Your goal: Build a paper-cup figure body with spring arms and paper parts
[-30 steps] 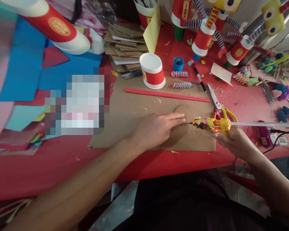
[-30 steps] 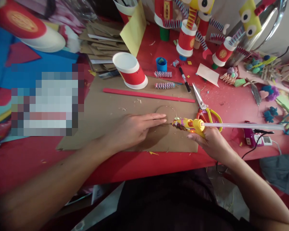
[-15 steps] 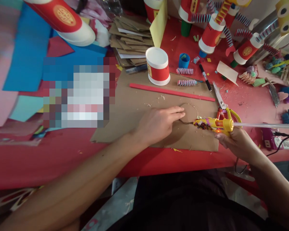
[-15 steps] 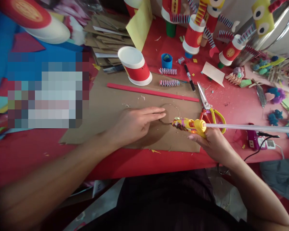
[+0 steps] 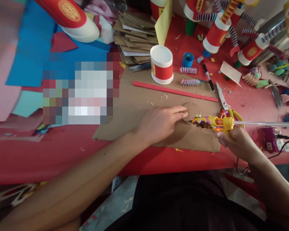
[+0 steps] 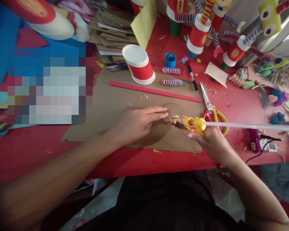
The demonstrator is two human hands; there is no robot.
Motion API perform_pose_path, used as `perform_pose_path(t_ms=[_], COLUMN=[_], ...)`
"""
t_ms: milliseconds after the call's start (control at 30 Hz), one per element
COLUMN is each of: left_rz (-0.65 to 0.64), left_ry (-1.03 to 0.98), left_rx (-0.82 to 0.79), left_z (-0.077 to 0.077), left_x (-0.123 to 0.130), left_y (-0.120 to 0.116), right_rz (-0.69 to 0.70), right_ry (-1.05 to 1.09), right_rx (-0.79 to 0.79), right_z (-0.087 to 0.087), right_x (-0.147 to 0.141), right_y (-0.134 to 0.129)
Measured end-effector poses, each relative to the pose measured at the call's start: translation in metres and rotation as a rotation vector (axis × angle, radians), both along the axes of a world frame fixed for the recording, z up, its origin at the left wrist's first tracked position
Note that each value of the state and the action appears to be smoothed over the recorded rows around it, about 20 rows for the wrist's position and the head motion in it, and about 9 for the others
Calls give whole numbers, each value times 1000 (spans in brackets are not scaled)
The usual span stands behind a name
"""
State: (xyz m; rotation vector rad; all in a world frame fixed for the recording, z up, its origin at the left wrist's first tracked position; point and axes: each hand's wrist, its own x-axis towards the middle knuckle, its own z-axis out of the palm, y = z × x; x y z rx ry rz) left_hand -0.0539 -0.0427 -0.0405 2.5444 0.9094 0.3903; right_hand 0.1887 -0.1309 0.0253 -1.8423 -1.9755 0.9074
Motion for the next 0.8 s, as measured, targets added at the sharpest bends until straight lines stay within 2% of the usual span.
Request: perform_pose_path(t_ms=[300, 467, 700, 800], left_rz=[115, 193, 397, 434], left_ry=[-32, -42, -75, -72], left_rx=[77, 46, 74, 75], left_z=[1, 3, 7, 10], left_x=[-2, -1, -7, -10], left_y=[2, 3, 7, 8], right_rz=[2, -17, -1, 4], right_ry=[-32, -34, -15, -33], right_rx=[1, -15, -19, -44], right_z=[-1, 0, 3, 3], right_x=[-2, -4, -6, -7], right_y=[6, 11, 18, 20])
